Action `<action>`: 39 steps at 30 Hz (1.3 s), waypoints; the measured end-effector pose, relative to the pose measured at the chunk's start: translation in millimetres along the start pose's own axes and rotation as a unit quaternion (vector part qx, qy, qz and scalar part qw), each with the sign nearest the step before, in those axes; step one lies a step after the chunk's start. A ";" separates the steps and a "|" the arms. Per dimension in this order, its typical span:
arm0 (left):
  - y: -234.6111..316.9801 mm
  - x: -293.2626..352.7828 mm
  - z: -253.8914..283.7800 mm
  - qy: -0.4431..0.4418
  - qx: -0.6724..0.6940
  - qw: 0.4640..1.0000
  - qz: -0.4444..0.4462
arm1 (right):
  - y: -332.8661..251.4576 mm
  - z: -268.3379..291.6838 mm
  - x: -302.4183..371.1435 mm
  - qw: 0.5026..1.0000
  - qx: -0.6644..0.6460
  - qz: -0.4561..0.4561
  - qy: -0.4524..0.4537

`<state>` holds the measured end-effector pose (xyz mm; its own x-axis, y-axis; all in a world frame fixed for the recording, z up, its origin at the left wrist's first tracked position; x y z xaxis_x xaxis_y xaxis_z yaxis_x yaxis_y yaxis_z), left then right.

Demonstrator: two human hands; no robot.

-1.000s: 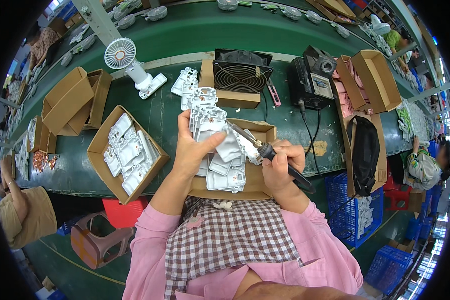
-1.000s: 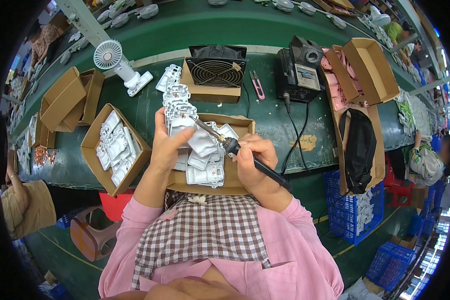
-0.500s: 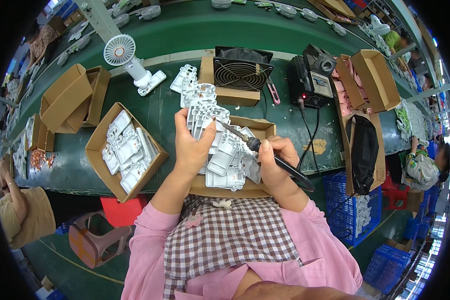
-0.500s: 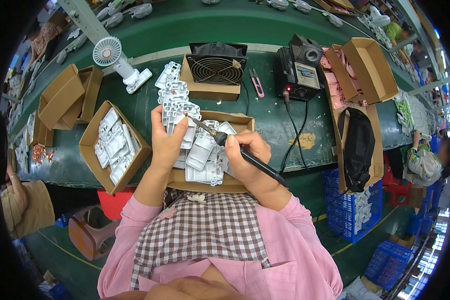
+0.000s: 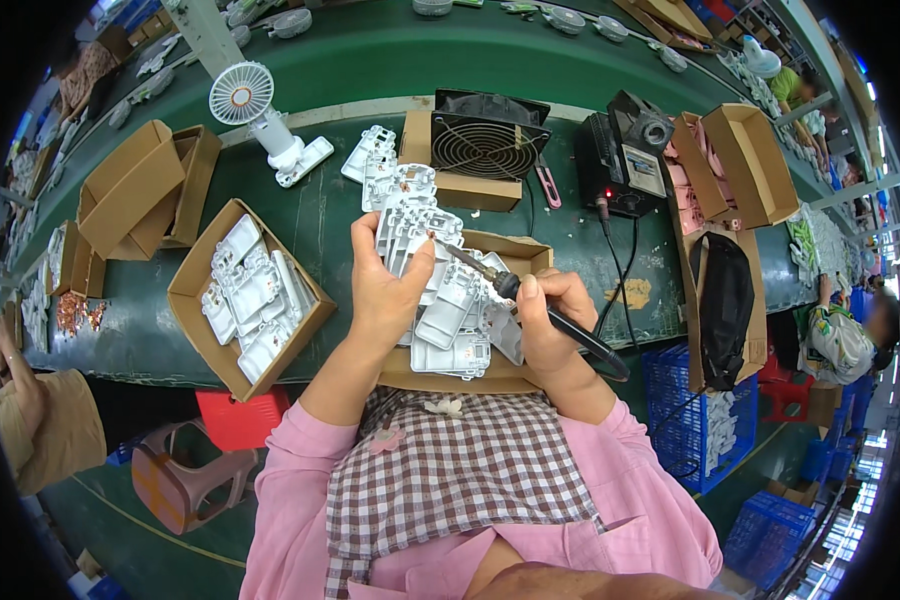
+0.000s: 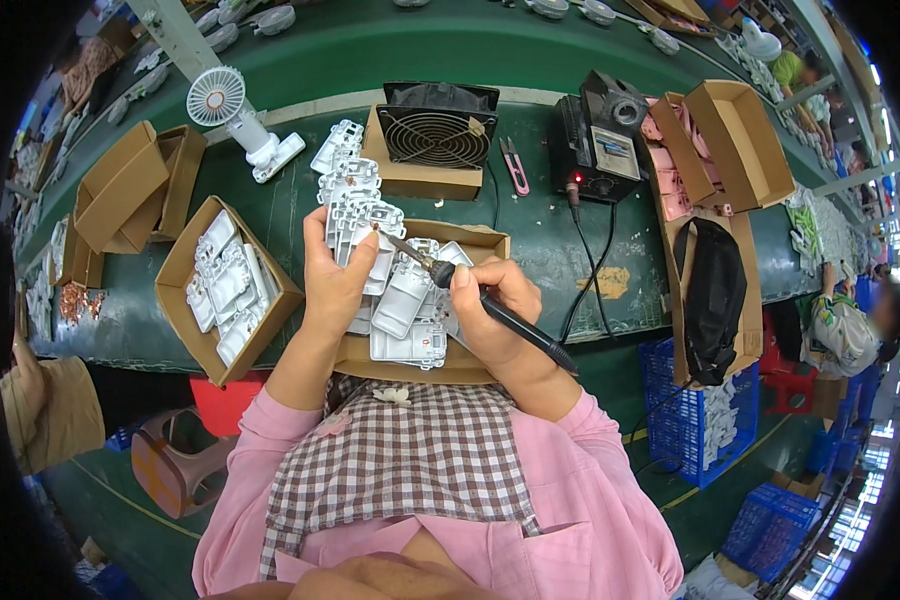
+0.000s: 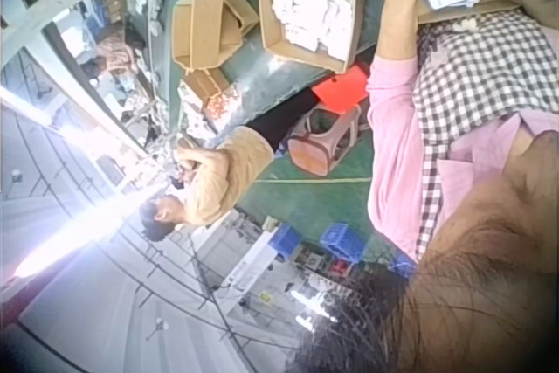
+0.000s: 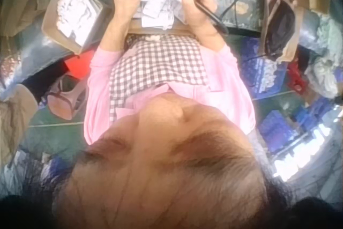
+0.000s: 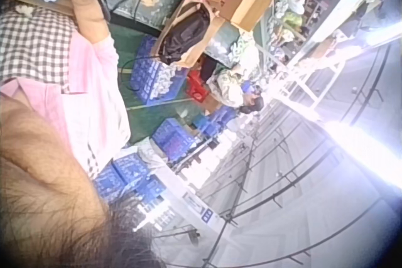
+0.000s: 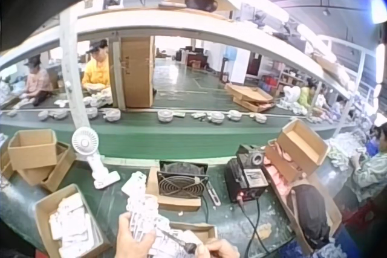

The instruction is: The person takes plastic components from a cardboard box, solders electrical contacts on each piece using a soldering iron, and transfers the soldered components to another box.

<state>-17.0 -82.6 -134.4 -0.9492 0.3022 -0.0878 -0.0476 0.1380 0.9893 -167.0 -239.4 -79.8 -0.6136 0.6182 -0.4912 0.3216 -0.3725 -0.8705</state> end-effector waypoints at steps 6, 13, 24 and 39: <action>2.1 -0.7 -1.3 -0.004 -0.009 1.000 -0.002 | 0.7 1.1 -0.6 1.000 0.010 0.002 0.003; 3.9 0.2 -1.5 -0.005 -0.031 0.999 0.001 | 8.5 5.0 2.4 0.999 -0.033 -0.032 0.020; 7.0 1.1 -2.7 -0.008 -0.073 0.997 -0.004 | 7.7 1.2 0.0 0.999 -0.036 -0.028 0.012; 0.6 0.3 -2.3 -0.016 -0.059 0.998 0.016 | 9.4 4.5 1.6 0.999 -0.044 -0.025 0.020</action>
<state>-18.0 -84.6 -133.6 -0.9405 0.3349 -0.0568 -0.0544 0.0166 0.9984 -168.2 -245.0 -88.7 -0.6008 0.6627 -0.4470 0.3553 -0.2795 -0.8920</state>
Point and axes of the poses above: each hand's wrist, its own x-axis away from the middle knuckle, its own z-axis out of the back of the hand, y = z × x, the point moved 10 cm from there along -x, towards the middle knuckle, and after that the axes turned 4 degrees about y, right-handed, at the moved point
